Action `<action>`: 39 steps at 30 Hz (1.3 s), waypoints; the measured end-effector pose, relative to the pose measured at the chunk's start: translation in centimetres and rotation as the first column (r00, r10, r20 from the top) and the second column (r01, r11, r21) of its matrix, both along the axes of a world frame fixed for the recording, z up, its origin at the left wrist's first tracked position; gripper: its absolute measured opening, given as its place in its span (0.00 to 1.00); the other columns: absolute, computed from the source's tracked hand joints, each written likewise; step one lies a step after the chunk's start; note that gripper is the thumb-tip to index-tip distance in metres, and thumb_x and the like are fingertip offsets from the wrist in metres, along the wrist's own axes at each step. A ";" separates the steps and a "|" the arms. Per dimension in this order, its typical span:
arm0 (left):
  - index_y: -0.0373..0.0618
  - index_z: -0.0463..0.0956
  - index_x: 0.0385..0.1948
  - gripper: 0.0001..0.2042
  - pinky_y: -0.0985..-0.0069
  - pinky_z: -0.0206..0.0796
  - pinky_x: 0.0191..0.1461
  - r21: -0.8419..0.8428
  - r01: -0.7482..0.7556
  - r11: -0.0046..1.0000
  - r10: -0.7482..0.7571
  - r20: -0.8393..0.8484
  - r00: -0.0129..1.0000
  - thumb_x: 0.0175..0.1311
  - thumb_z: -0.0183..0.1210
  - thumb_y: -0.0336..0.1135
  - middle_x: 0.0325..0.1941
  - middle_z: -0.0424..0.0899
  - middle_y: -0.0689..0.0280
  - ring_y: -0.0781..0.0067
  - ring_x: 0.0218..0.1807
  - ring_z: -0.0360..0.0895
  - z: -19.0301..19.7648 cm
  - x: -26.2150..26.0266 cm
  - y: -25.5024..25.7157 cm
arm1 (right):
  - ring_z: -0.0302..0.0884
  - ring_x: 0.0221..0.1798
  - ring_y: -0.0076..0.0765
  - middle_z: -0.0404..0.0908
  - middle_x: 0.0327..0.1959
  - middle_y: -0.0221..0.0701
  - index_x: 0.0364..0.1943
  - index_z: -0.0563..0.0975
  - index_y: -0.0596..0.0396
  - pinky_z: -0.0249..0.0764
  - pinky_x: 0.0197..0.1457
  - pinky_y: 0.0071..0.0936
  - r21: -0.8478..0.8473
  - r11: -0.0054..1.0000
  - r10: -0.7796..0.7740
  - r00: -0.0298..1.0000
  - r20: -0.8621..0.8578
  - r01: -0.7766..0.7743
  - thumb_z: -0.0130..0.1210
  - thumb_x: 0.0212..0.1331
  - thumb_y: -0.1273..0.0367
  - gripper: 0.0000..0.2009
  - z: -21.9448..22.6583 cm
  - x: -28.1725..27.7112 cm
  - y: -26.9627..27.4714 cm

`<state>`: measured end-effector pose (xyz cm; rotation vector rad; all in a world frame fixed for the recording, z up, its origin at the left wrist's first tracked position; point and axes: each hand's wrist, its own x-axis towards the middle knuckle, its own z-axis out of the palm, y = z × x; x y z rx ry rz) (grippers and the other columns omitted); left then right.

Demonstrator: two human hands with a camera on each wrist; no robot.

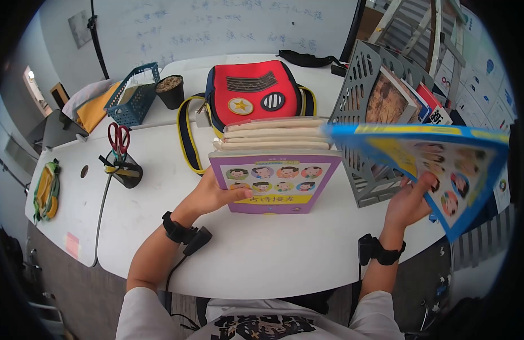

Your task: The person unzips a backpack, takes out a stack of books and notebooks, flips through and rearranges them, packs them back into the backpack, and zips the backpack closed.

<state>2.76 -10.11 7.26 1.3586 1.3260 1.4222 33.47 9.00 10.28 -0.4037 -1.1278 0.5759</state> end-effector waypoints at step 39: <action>0.41 0.51 0.66 0.43 0.68 0.60 0.67 0.038 -0.033 0.999 0.028 0.128 0.991 0.51 0.72 0.38 0.63 0.68 0.59 0.67 0.64 0.66 -1.9 0.1 0.9 | 0.73 0.23 0.25 0.80 0.31 0.30 0.43 0.77 0.56 0.68 0.25 0.21 -0.348 0.768 0.638 0.681 0.359 -0.537 0.56 0.65 0.67 0.09 -2.0 -0.7 -0.1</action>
